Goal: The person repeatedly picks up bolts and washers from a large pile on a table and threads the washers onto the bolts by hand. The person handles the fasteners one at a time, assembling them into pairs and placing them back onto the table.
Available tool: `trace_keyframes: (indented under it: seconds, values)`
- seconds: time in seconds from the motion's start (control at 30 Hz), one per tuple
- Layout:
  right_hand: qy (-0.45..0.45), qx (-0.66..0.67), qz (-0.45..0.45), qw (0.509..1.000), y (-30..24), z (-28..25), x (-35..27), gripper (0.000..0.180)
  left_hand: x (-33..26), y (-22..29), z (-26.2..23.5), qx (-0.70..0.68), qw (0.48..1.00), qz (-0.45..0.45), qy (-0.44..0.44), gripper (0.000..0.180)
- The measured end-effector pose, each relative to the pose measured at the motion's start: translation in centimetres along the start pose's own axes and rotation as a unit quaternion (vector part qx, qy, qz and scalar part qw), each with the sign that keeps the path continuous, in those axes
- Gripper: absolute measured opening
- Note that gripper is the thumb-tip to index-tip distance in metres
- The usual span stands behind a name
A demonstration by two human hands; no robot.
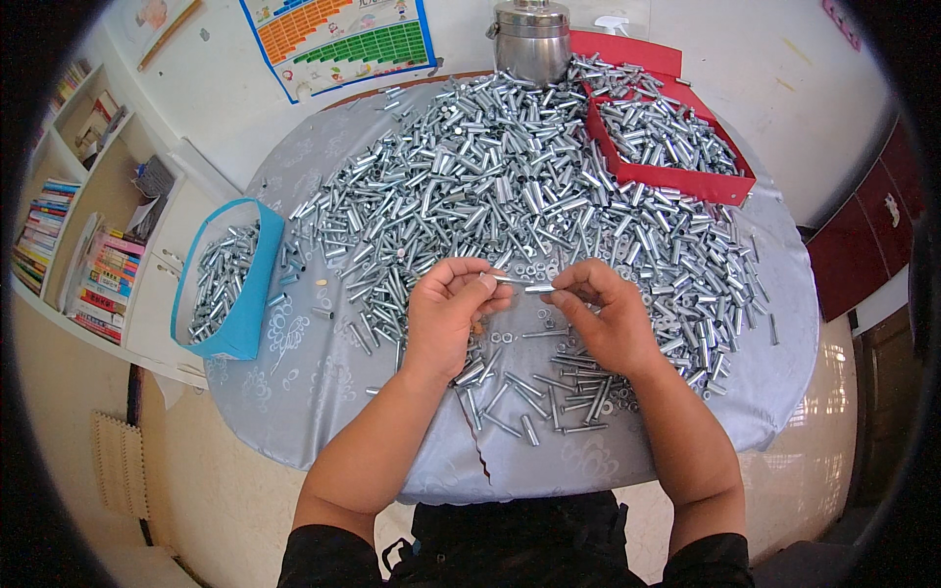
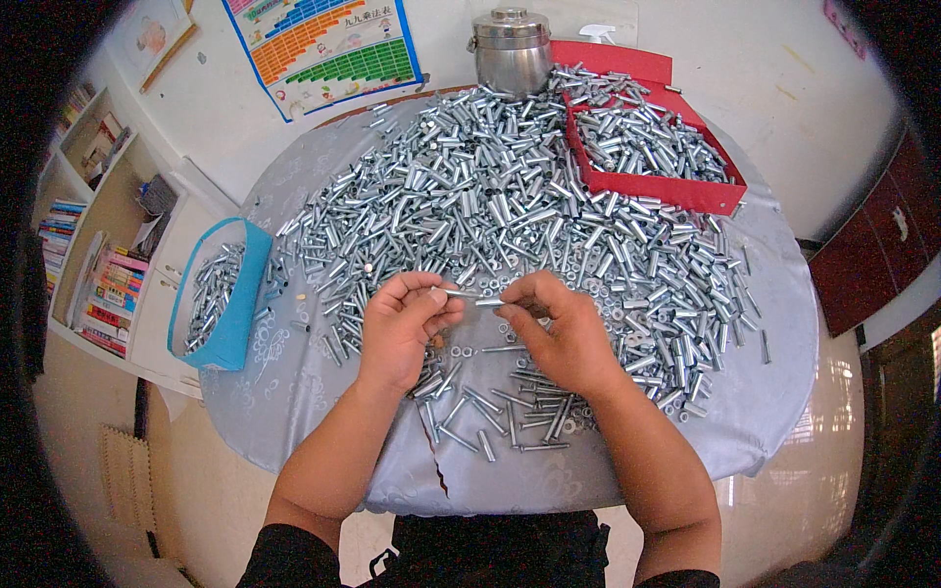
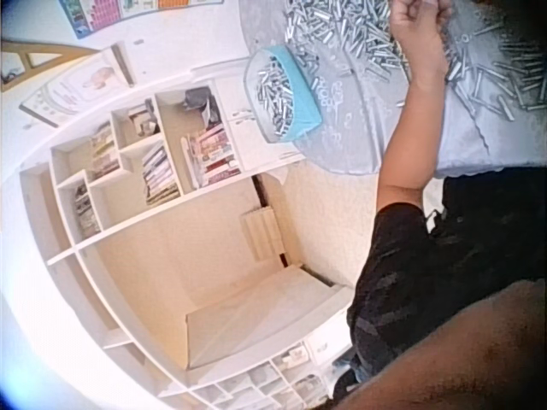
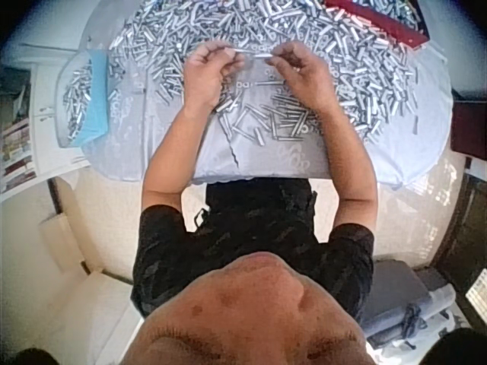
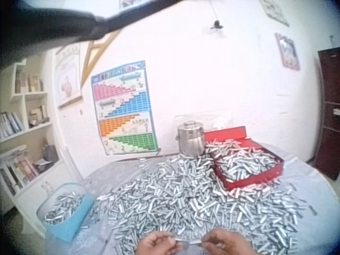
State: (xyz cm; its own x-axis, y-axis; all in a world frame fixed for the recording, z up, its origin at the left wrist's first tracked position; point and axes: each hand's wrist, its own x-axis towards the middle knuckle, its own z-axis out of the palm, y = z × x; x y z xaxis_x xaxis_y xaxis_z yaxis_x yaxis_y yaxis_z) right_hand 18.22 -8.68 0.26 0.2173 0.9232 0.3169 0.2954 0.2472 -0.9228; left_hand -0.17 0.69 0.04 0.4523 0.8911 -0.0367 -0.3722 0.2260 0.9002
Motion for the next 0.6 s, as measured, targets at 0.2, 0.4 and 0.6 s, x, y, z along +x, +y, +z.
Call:
trace_keyframes:
  seconds: [0.2,0.4,0.6]
  values:
    - [0.043,-0.001,0.004,0.999,-0.3,0.1,0.0,0.013,0.1,-0.1,0.1,0.003,1.0,0.007,0.014,0.014]
    - [0.013,0.004,0.01,1.0,-0.1,0.3,-0.1,0.016,-0.4,0.1,0.6,0.051,0.999,-0.01,-0.012,0.016]
    - [0.008,-0.108,-0.006,0.994,-1.5,-0.3,0.0,0.014,-0.8,-0.3,1.0,0.083,0.994,-0.038,-0.054,0.025]
